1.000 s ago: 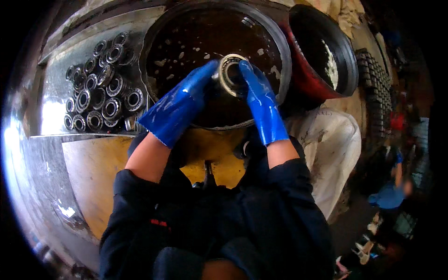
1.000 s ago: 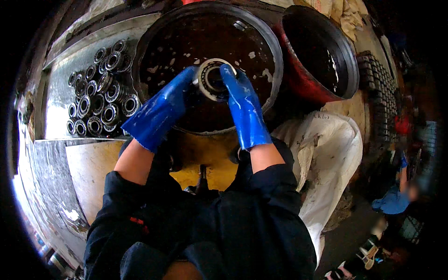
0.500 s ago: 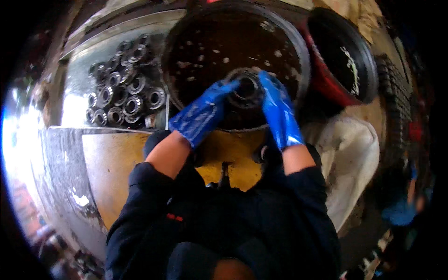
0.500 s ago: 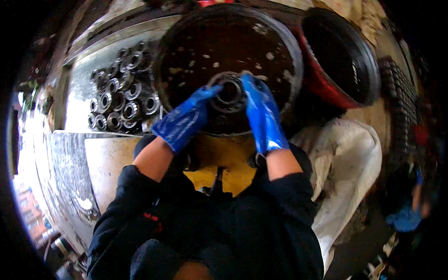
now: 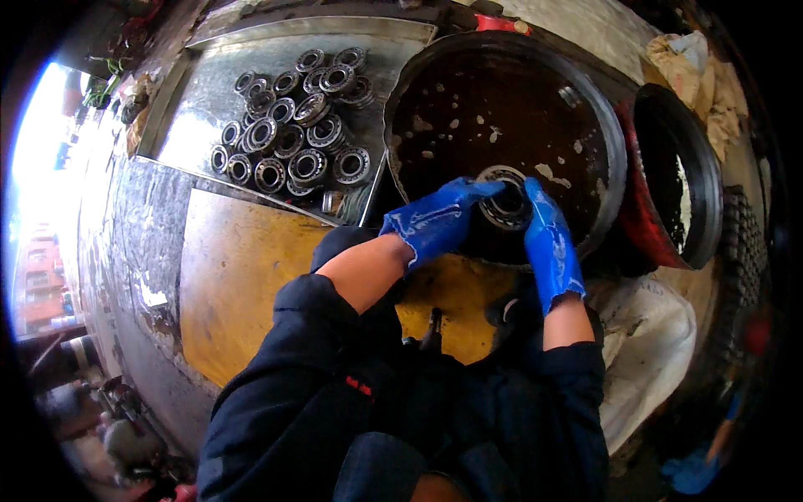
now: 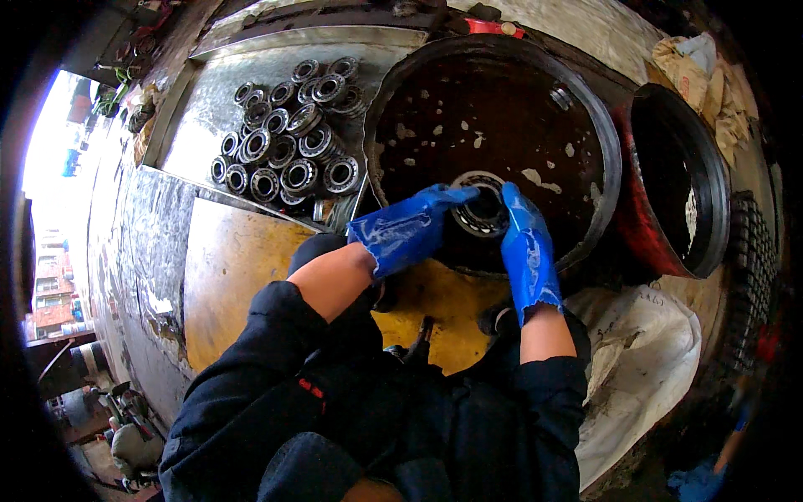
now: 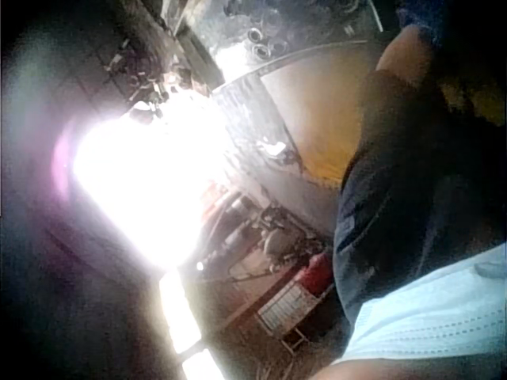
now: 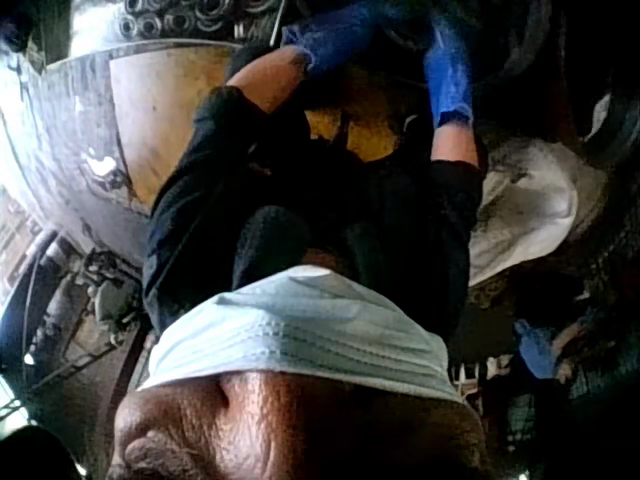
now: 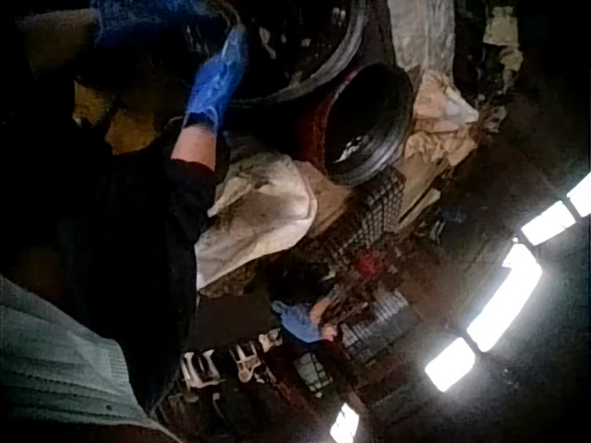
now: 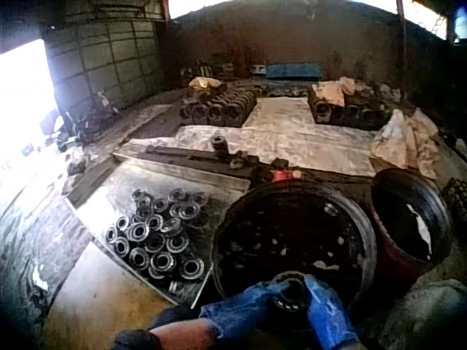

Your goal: The person repeatedly dips metal bearings into a dark liquid in a bucket, rubs them with gloved hands, and places them onto a metal tray. The process is repeated for multiple bearings throughout the clip.

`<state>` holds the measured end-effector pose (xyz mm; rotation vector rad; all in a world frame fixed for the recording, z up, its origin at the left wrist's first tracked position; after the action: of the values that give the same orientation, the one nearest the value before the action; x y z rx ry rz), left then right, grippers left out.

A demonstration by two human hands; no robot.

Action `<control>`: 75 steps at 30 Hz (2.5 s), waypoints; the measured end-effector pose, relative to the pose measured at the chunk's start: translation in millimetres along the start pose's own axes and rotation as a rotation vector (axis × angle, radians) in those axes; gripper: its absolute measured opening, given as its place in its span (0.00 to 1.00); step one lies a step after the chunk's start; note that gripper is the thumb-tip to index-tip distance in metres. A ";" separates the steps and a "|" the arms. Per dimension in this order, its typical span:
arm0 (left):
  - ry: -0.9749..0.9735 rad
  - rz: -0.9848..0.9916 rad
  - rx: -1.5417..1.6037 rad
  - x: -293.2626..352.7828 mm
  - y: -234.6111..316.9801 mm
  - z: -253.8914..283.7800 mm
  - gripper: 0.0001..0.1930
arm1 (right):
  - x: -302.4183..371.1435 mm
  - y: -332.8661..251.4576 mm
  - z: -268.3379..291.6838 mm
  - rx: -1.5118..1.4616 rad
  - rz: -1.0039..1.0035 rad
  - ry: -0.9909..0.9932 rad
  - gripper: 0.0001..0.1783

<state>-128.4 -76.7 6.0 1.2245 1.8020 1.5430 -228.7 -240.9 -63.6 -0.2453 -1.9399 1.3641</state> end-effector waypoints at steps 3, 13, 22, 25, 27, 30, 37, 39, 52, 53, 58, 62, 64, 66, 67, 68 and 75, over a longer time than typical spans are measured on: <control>0.101 0.116 0.469 4.9 7.1 18.9 0.21 | -9.1 3.7 -20.1 -0.006 -0.042 -0.046 0.29; 0.684 -0.094 -0.871 58.9 87.5 203.1 0.27 | -18.6 -0.5 -31.7 -0.048 -0.070 -0.069 0.28; 0.669 -0.409 -0.940 13.6 115.5 129.6 0.25 | -22.1 21.6 12.0 0.037 -0.061 0.044 0.28; 0.632 -0.386 -0.572 3.8 93.5 131.1 0.26 | -25.9 26.9 23.1 0.137 -0.058 0.088 0.33; 0.496 -0.408 -0.097 -4.9 92.6 126.8 0.29 | -29.0 50.3 48.3 0.047 -0.200 0.146 0.34; 0.594 -0.548 -0.123 -20.6 114.8 136.6 0.24 | -63.0 25.2 86.0 0.476 0.338 0.025 0.31; 0.649 -0.619 0.279 -5.6 95.1 178.7 0.24 | -121.6 12.4 54.5 0.241 -0.139 0.272 0.26; 0.662 -0.598 0.357 1.5 88.8 189.3 0.24 | -142.8 12.2 19.2 0.275 -0.236 0.232 0.21; 0.616 -0.519 0.608 -5.4 69.1 193.7 0.24 | -208.6 -4.8 -116.6 0.293 -0.123 -0.133 0.27; 0.617 -0.517 0.616 -4.9 68.4 194.6 0.24 | -215.5 -1.7 -120.8 0.386 -0.117 -0.027 0.20; 0.555 -0.483 0.696 -28.5 52.1 180.4 0.25 | -248.9 -9.4 -85.8 0.632 -0.035 -0.036 0.28; 0.597 -0.503 0.679 -9.1 64.0 195.0 0.25 | -246.5 -41.3 -150.3 1.628 0.409 0.130 0.42; 0.604 -0.504 0.693 -6.2 62.2 198.5 0.25 | -243.8 -33.9 -173.2 1.713 0.478 0.038 0.44; 0.579 -0.496 0.716 -13.7 61.8 191.4 0.25 | -257.2 -19.9 -179.8 2.051 0.570 -0.099 0.44; 0.563 -0.491 0.728 -18.3 61.8 187.3 0.25 | -266.5 -24.9 -171.5 1.996 0.490 -0.072 0.41; 0.572 -0.493 0.728 -15.8 61.4 190.3 0.25 | -266.1 -26.6 -180.3 1.989 0.500 -0.084 0.41; 0.569 -0.479 0.767 -21.3 58.2 192.1 0.25 | -281.1 -38.5 -188.7 1.235 0.343 -0.012 0.38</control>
<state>56.1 5.1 7.1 0.5288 2.9601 0.9858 104.7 -269.7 -128.0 0.0496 -0.7750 2.4927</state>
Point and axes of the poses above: each hand's wrist, its own x-axis away from the middle knuckle, its own z-axis out of the back of the hand, y = z × x, the point moved 8 cm from there along -x, towards the middle knuckle, and after that the axes turned 1 degree about -z, right-handed, at the moved point
